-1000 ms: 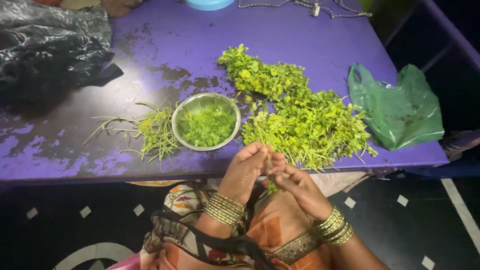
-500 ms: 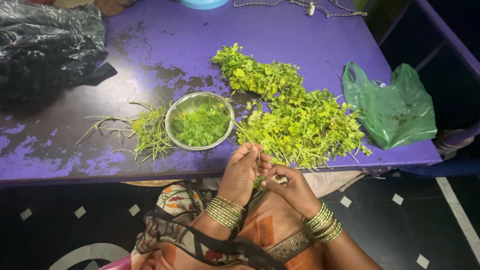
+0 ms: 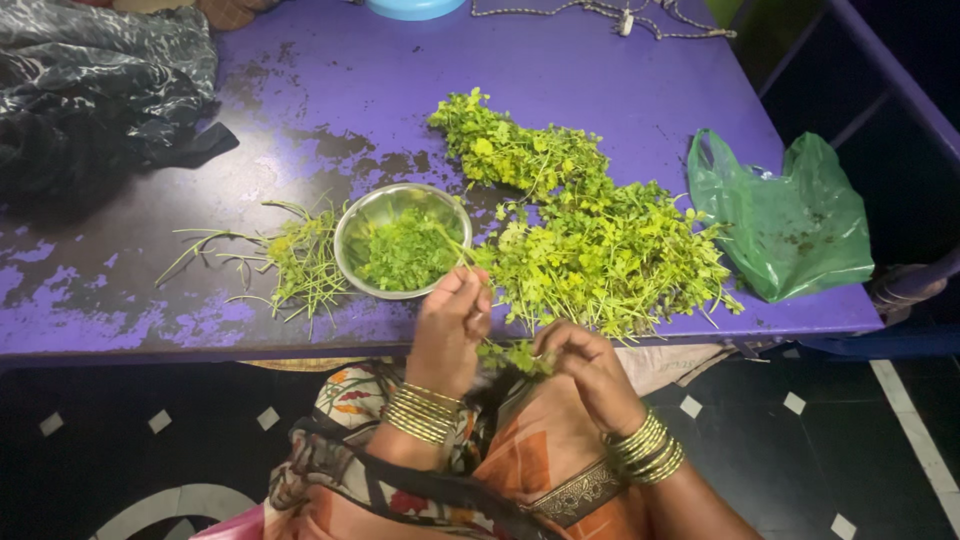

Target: The person plucks leaves from leafy vegetable stems by hand and places the plucked leaves into a metal bowl.

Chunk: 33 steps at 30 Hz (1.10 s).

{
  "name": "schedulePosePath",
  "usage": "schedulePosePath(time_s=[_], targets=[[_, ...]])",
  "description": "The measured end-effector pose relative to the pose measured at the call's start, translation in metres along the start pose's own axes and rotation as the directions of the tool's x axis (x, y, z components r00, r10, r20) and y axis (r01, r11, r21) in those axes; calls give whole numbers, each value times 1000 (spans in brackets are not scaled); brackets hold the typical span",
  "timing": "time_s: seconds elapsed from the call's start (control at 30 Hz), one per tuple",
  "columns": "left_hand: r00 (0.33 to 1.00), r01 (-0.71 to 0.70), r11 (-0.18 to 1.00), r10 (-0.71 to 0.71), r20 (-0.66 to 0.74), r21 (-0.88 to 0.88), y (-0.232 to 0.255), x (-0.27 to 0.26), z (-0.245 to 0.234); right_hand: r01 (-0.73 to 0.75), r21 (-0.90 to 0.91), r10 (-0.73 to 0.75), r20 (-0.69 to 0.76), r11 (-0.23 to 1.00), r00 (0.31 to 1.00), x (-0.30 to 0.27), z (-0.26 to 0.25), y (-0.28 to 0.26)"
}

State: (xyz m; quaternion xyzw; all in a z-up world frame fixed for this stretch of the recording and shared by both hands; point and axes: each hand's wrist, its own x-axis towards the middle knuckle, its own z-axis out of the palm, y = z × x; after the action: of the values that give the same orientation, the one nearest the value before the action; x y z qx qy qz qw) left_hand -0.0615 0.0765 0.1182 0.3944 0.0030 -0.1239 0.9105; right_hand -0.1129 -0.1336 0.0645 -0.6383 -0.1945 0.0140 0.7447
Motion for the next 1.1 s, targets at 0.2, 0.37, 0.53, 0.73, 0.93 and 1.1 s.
schedulePosePath(time_s=[0.2, 0.37, 0.53, 0.73, 0.93, 1.1], targets=[[997, 51, 996, -47, 59, -69, 0, -5, 2, -184, 432, 269, -143, 883, 953, 12, 3, -3], [990, 61, 997, -54, 131, -52, -24, -5, 3, -398, 431, 417, 54, 810, 907, 7, 22, -9], [997, 65, 989, -68, 18, 136, -39, -6, 7, -397, 221, 399, 39, 890, 916, 1, 23, 2], [999, 28, 984, -35, 38, 176, -46, -4, -1, -381, 102, 386, -30, 919, 922, -1, 21, 18], [1000, 6, 973, -6, -1, 229, -33, -7, -6, -383, 61, 382, 19, 922, 924, 0, 26, 31], [916, -235, 798, 372, -149, 554, 31, 5, -47, -383, 41, 378, 89, 923, 921, -9, 24, 38]])
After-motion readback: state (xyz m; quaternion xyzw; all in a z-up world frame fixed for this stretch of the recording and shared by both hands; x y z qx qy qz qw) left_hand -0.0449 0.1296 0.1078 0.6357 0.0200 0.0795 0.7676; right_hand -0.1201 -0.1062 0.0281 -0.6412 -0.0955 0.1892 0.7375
